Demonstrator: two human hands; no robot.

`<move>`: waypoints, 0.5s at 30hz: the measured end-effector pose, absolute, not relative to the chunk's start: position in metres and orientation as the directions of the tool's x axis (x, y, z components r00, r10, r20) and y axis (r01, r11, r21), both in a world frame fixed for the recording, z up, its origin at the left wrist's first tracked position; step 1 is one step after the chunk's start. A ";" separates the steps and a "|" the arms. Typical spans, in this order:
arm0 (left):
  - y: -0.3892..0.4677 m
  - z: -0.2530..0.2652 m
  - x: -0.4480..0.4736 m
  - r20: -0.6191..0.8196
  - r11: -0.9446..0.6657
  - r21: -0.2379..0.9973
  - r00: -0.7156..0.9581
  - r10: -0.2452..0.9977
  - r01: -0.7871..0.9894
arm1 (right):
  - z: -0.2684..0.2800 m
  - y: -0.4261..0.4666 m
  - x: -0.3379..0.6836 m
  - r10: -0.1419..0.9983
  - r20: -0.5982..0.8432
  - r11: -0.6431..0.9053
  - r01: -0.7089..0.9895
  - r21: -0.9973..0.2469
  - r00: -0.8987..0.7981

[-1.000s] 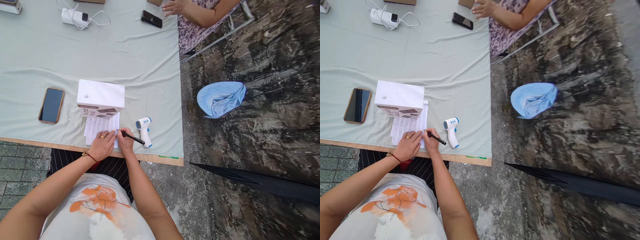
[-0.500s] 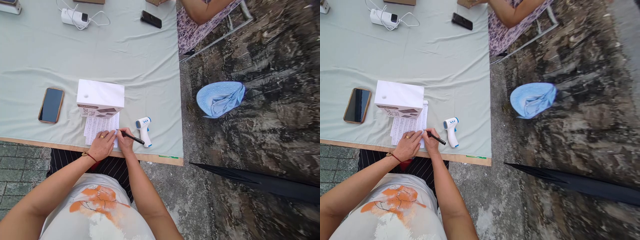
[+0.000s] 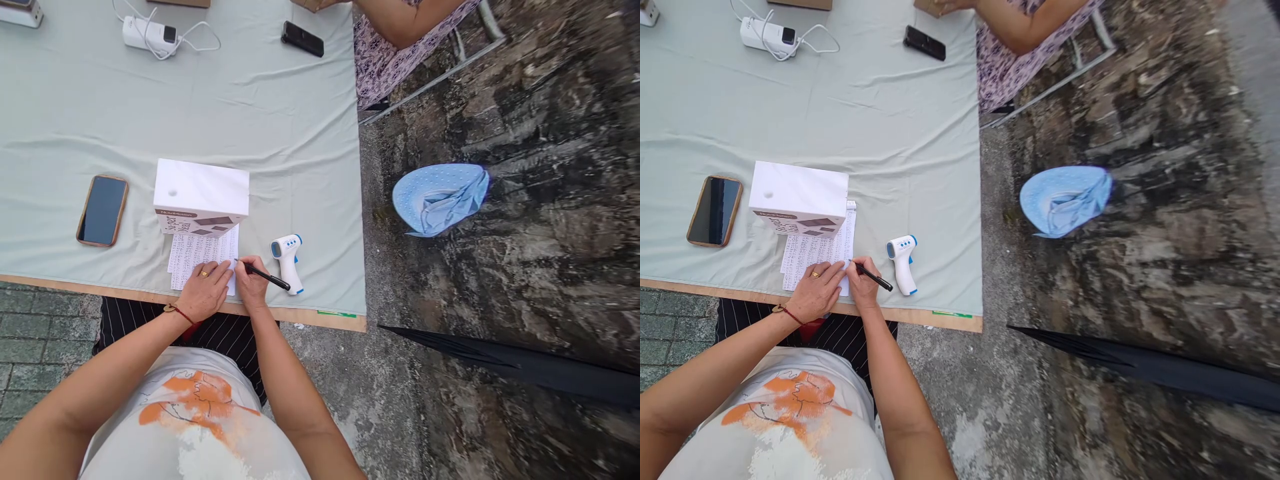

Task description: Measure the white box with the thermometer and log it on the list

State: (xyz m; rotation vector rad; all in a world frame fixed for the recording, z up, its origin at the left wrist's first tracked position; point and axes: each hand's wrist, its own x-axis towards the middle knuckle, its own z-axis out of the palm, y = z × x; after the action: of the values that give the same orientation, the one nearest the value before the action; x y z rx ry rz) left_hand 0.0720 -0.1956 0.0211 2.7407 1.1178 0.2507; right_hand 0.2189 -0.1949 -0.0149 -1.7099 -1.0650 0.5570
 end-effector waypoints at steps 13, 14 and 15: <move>-0.194 0.017 0.067 0.214 -0.680 0.416 0.661 0.719 0.605 | -0.023 -0.198 0.225 0.854 0.236 -0.054 0.530 -0.846 0.464; -0.194 0.018 0.063 0.259 -0.657 0.485 0.623 0.738 0.577 | -0.024 -0.198 0.230 0.861 0.276 -0.024 0.575 -0.818 0.428; -0.192 0.018 0.056 0.307 -0.627 0.553 0.565 0.766 0.549 | -0.025 -0.198 0.236 0.874 0.314 0.016 0.625 -0.781 0.371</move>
State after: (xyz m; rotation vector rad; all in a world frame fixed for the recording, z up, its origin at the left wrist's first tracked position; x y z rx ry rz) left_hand 0.0560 -0.1916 0.0183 2.4043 1.0651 0.7484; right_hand 0.2357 -0.1981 -0.0246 -1.6945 -1.3394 0.3330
